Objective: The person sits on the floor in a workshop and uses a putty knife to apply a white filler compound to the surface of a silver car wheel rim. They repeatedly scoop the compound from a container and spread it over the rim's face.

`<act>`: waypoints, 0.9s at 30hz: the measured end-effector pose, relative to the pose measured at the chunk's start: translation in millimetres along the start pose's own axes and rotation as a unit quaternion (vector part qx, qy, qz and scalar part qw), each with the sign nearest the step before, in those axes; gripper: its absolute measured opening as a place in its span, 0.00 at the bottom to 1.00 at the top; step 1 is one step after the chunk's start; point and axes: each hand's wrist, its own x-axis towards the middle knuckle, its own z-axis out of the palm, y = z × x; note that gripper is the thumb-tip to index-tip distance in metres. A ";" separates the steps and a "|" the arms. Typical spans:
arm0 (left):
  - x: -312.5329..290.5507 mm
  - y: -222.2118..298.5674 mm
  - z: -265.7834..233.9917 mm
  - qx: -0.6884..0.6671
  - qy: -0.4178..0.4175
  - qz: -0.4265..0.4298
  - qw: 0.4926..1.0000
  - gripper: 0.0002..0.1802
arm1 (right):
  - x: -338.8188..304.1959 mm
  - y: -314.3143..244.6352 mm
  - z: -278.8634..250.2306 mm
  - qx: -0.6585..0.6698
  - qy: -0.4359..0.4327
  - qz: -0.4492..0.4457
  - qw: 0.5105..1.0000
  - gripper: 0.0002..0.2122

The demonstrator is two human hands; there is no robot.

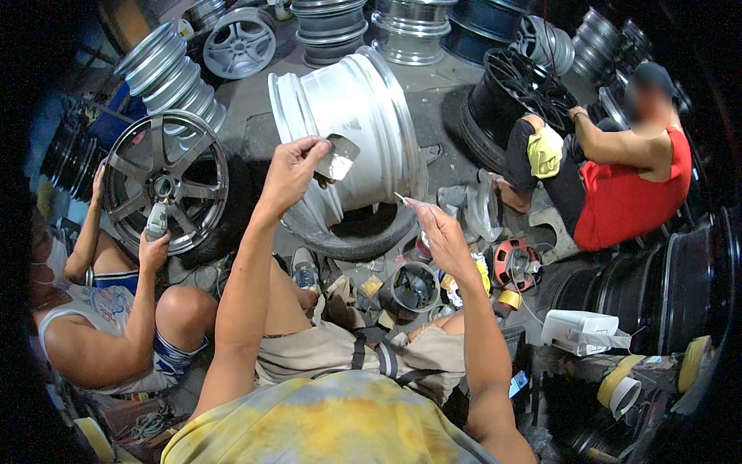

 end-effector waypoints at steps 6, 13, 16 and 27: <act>-2.4 -1.7 15.4 -0.048 -0.071 -0.035 0.996 0.14 | 7.9 -22.5 22.4 -0.151 0.122 -0.202 0.960 0.15; -7.2 0.9 24.9 0.026 -0.069 0.023 0.997 0.13 | 12.0 -50.7 37.7 -0.213 0.129 -0.205 0.947 0.10; -15.7 19.7 32.3 -0.001 -0.076 0.008 0.997 0.12 | 11.8 -43.2 40.3 -0.227 0.143 -0.171 0.948 0.09; -18.9 12.7 40.0 0.059 -0.092 0.091 0.990 0.10 | 2.3 -41.8 45.9 -0.172 0.002 -0.067 0.983 0.16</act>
